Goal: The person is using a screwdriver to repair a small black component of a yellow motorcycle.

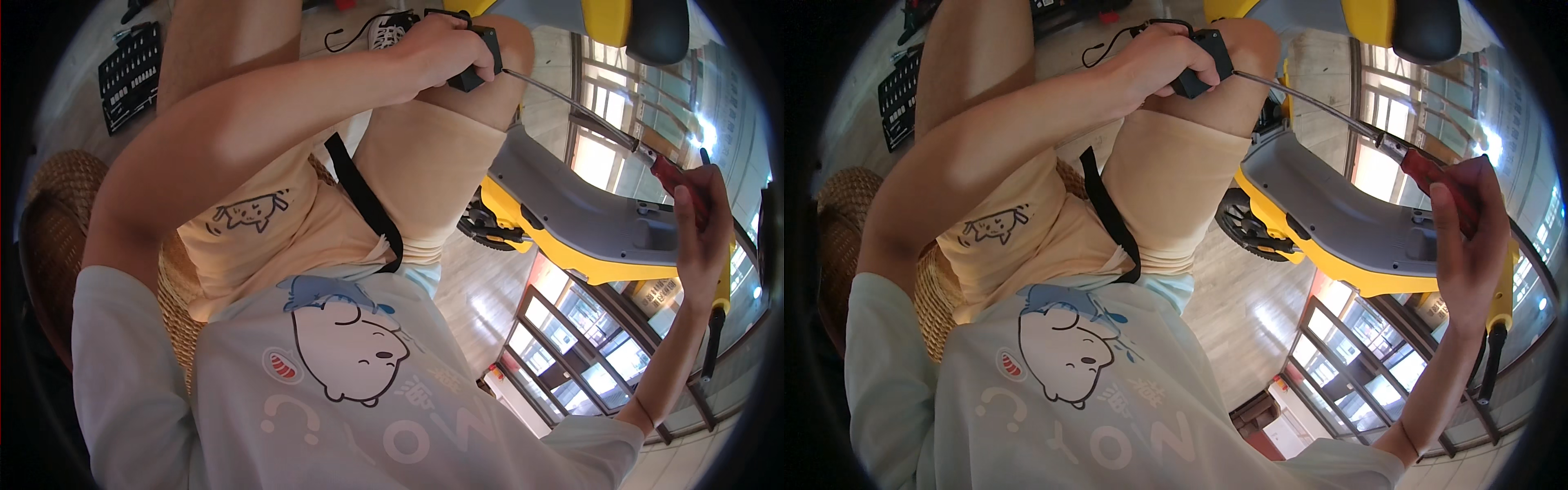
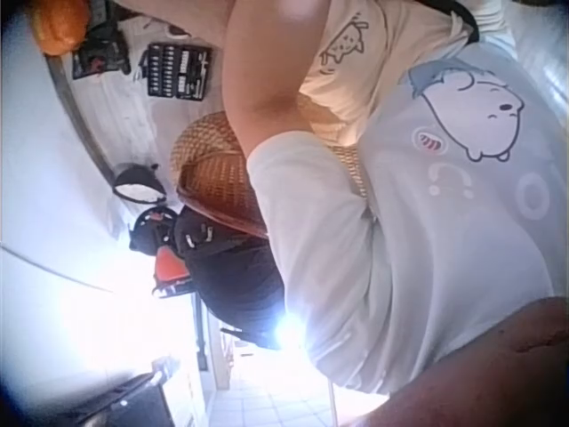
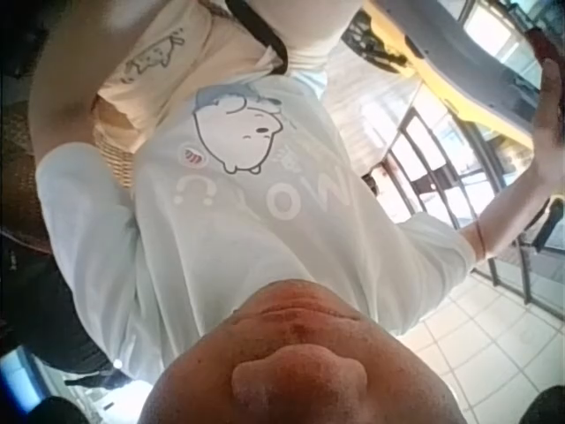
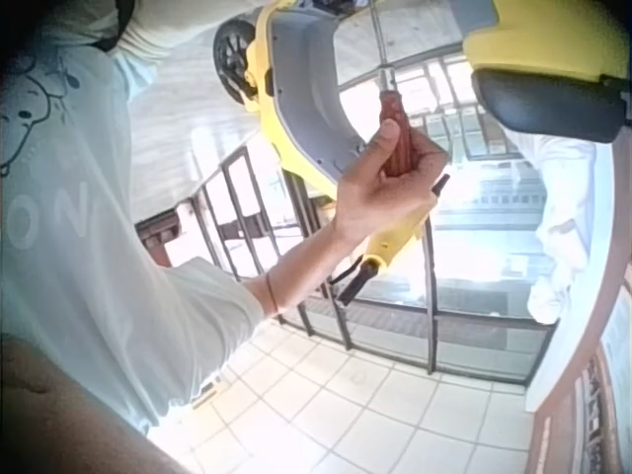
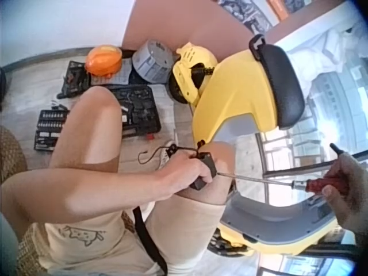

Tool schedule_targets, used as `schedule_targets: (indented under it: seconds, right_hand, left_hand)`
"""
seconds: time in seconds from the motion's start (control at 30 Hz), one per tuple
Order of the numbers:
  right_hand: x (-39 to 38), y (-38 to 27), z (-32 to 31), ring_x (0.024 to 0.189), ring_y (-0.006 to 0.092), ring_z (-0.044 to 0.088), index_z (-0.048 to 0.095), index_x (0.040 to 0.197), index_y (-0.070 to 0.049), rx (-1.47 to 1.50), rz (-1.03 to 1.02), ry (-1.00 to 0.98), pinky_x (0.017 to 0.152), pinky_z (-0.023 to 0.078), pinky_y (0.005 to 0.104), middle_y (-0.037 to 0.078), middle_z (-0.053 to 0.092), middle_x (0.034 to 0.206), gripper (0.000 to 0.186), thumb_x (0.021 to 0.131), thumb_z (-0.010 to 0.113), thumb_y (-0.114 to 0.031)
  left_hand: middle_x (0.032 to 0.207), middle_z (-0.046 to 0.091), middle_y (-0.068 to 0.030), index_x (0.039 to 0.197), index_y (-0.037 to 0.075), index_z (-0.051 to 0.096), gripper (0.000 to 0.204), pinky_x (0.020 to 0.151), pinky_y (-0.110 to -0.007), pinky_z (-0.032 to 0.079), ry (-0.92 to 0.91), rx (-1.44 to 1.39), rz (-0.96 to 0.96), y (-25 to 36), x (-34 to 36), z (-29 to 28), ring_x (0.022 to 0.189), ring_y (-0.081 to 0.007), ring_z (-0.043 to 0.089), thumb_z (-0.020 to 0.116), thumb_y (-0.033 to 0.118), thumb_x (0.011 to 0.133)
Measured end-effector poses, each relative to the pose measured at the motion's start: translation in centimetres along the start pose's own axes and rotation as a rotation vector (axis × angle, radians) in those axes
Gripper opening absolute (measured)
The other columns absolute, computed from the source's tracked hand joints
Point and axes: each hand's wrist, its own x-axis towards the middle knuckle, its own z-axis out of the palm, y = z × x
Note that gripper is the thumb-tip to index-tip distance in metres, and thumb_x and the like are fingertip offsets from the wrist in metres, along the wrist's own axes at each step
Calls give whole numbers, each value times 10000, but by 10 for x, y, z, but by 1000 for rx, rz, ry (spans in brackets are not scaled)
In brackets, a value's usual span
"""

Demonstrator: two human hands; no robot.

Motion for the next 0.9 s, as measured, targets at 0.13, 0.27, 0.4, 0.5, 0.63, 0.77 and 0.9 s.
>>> schedule_targets:
  seconds: [0.13, 0.27, 0.4, 0.5, 0.63, 0.77, 0.9]
  right_hand:
    - [-7, 0, 1, 955, 135, 615, 539, 1129, -36, 165, -40, 160, 878, 464, 245, 65, 623, 948, 186, 968, 591, -114]
    - [-6, 11, -2, 986, 132, 609, 521, 1160, -37, 127, -89, 159, 892, 463, 247, 59, 602, 1003, 237, 955, 614, -110]
    - [-6, 18, 1, 1024, 133, 595, 496, 1192, -43, 171, 355, -51, 907, 464, 250, 71, 565, 1095, 289, 939, 630, -88]
    - [-9, 17, 6, 986, 135, 595, 481, 1188, -46, 166, 105, 83, 886, 473, 250, 69, 561, 1068, 315, 921, 648, -58]
    - [-11, 13, 9, 872, 131, 607, 476, 1169, -52, 222, -142, 249, 820, 479, 233, 56, 601, 949, 315, 914, 661, -53]
    - [-12, 12, 9, 681, 90, 569, 478, 1183, -59, 220, 152, 117, 655, 471, 207, 58, 620, 939, 318, 929, 663, -103]
    - [-13, 13, 10, 658, 67, 539, 490, 1186, -63, 283, 229, 158, 634, 451, 195, 50, 613, 906, 301, 947, 651, -152]
  left_hand:
    - [809, 598, -70, 850, 22, 646, 313, 641, -284, 438, -31, 19, -1, 1, 0, 1, 750, -170, 558, 742, 192, 606]
    - [805, 592, -71, 874, 14, 644, 334, 639, -287, 441, -44, 35, 57, 0, -2, 2, 750, -170, 558, 744, 189, 608]
    - [805, 595, -73, 857, 16, 637, 319, 647, -282, 434, -8, 7, 15, 2, -3, 1, 744, -167, 553, 743, 187, 608]
    - [798, 593, -71, 835, 23, 627, 292, 645, -279, 429, -20, -14, 3, 5, -3, 2, 738, -163, 547, 737, 179, 615]
    - [790, 586, -67, 828, 24, 618, 273, 643, -280, 427, -66, 7, 45, 3, -3, 5, 735, -160, 545, 732, 164, 623]
    - [804, 595, -75, 840, 10, 624, 302, 660, -284, 431, 16, 11, 42, 2, -4, 4, 743, -166, 551, 737, 178, 616]
    - [817, 599, -81, 854, -3, 629, 321, 671, -286, 435, -17, 24, 42, 5, -3, 4, 755, -171, 557, 735, 182, 614]
